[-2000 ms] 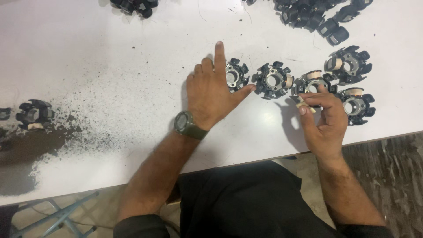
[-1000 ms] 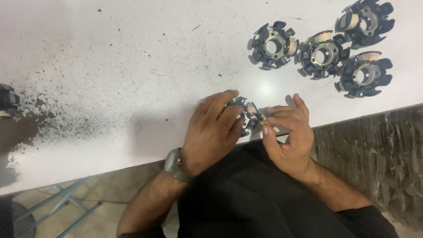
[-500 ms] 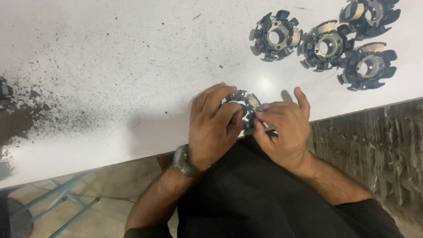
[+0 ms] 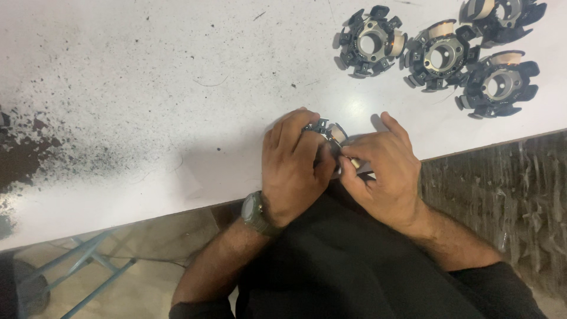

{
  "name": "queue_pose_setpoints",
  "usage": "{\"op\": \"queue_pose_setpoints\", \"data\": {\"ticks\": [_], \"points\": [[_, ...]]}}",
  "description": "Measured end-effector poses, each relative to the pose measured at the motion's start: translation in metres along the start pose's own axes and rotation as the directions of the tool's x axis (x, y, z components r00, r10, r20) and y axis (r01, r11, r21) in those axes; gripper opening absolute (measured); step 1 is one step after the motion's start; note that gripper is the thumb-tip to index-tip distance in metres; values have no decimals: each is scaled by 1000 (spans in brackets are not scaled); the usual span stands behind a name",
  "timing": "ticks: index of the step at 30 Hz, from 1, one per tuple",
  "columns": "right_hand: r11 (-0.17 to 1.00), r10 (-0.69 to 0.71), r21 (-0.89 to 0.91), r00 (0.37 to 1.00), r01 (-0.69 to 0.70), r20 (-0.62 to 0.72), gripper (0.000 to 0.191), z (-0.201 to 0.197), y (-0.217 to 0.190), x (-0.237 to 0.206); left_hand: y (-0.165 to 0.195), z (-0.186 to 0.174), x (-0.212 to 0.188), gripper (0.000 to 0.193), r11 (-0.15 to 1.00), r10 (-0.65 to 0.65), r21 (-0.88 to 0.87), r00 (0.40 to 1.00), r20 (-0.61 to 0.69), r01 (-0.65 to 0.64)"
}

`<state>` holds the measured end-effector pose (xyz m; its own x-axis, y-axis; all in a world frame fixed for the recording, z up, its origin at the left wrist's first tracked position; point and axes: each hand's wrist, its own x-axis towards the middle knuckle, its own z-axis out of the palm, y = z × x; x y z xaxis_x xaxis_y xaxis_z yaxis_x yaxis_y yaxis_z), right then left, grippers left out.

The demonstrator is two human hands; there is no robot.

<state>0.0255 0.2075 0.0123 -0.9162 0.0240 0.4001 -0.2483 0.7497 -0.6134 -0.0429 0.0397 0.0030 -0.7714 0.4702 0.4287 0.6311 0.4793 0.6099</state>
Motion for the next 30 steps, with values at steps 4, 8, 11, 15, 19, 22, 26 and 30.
{"op": "queue_pose_setpoints", "data": {"ticks": [4, 8, 11, 15, 19, 22, 26, 30], "points": [[999, -47, 6, 999, 47, -22, 20, 1, 2, -4, 0, 4, -3, 17, 1000, -10, 8, 999, -32, 10], [997, -68, -28, 997, 67, -20, 21, 3, 4, -7, -1, 8, -5, 19, 1000, -13, -10, 1000, -26, 13], [999, -51, -12, 998, 51, -43, 21, 4, 4, -10, -2, 10, -5, 19, 1000, -12, -16, 999, -42, 12], [999, -41, -8, 997, 41, -63, 21, 5, 4, -12, -2, 7, -9, 19, 999, -15, -32, 998, -54, 13], [998, -59, -30, 997, 57, -42, 21, 6, 5, -12, -2, 1, -12, 20, 998, -43, -55, 998, -40, 41], [997, -66, -43, 997, 65, -44, 21, 5, 2, -10, -5, -2, -11, 20, 997, -48, -60, 998, -37, 46], [998, -49, -47, 999, 48, -23, 19, 2, -2, -7, -7, -5, -8, 22, 999, -24, -27, 1000, -11, 24], [997, -46, -67, 999, 46, 16, 19, -2, -3, -3, -3, -13, -6, 23, 996, -43, -78, 999, 29, 45]]}}
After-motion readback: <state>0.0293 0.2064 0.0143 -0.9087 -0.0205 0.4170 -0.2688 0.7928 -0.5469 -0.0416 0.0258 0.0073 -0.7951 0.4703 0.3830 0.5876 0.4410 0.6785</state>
